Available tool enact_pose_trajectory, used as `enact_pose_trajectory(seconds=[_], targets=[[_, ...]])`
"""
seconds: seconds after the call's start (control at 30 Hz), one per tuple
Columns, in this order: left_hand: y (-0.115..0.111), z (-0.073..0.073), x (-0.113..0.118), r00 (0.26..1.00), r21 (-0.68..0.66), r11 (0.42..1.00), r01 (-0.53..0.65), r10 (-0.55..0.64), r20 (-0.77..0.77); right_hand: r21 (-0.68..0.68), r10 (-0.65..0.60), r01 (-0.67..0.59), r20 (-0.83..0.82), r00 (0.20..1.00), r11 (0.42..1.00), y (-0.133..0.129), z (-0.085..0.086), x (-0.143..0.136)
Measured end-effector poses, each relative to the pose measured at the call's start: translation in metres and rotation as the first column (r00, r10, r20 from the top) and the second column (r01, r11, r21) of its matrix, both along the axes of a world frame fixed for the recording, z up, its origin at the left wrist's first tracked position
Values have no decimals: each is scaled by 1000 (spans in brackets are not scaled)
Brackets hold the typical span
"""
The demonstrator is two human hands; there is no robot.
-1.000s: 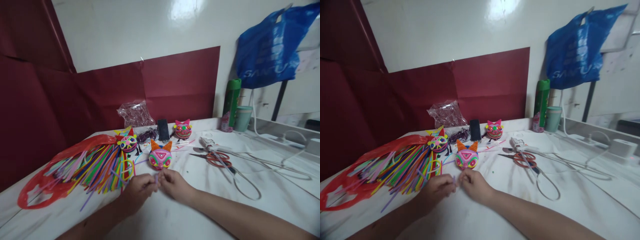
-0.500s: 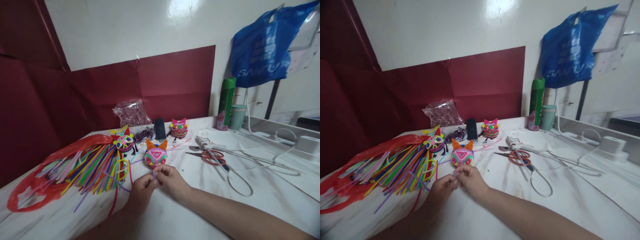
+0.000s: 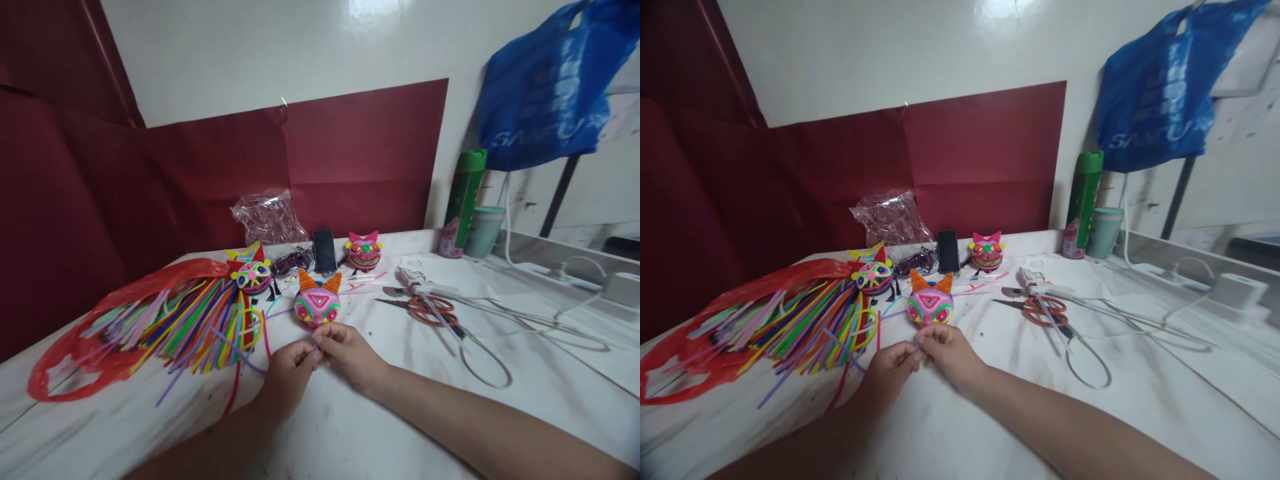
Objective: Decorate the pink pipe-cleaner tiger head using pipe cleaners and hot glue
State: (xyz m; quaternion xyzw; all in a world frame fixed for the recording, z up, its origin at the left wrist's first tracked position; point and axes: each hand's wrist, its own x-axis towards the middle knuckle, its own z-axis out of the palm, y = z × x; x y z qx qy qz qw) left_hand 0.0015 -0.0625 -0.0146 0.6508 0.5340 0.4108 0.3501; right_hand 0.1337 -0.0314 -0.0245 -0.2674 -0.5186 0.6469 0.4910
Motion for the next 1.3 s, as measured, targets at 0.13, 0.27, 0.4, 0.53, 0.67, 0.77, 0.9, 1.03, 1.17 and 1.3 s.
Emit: enact_pose_trajectory(seconds=[0.13,0.27,0.4,0.53,0.67,0.77,0.9,1.03,1.17,1.3], targets=[[2,-3,-1,1000,1,1000,12,-12,-23,83,-49,40,106,993,996,1,-2,1],[5,-2,-2,999,15,1000,-17,17,-33,353,-205,98,281,938,931,2,4,8],[6,3,-4,988,117,992,-51,67,-142,800,-453,-100,432,780,591,3,16,21],[4,1,-4,945,292,956,24,74,-319,837,-560,-470,541,627,282,4,20,29],[4,1,-5,958,319,948,10,82,-274,798,-452,-329,569,687,505,5,17,26],[7,5,-7,994,184,978,-96,103,-29,559,-259,-28,427,866,829,7,15,18],[8,8,-7,978,33,996,-82,74,197,218,-101,52,217,971,975,3,10,8],[4,9,-4,982,-15,999,-48,50,184,164,-133,108,152,979,980,-3,10,5],[1,10,-3,991,-16,998,-59,61,119,172,-125,95,172,977,981,-4,10,5],[0,12,-3,996,10,998,-55,54,70,284,-139,57,276,951,957,-3,10,8]])
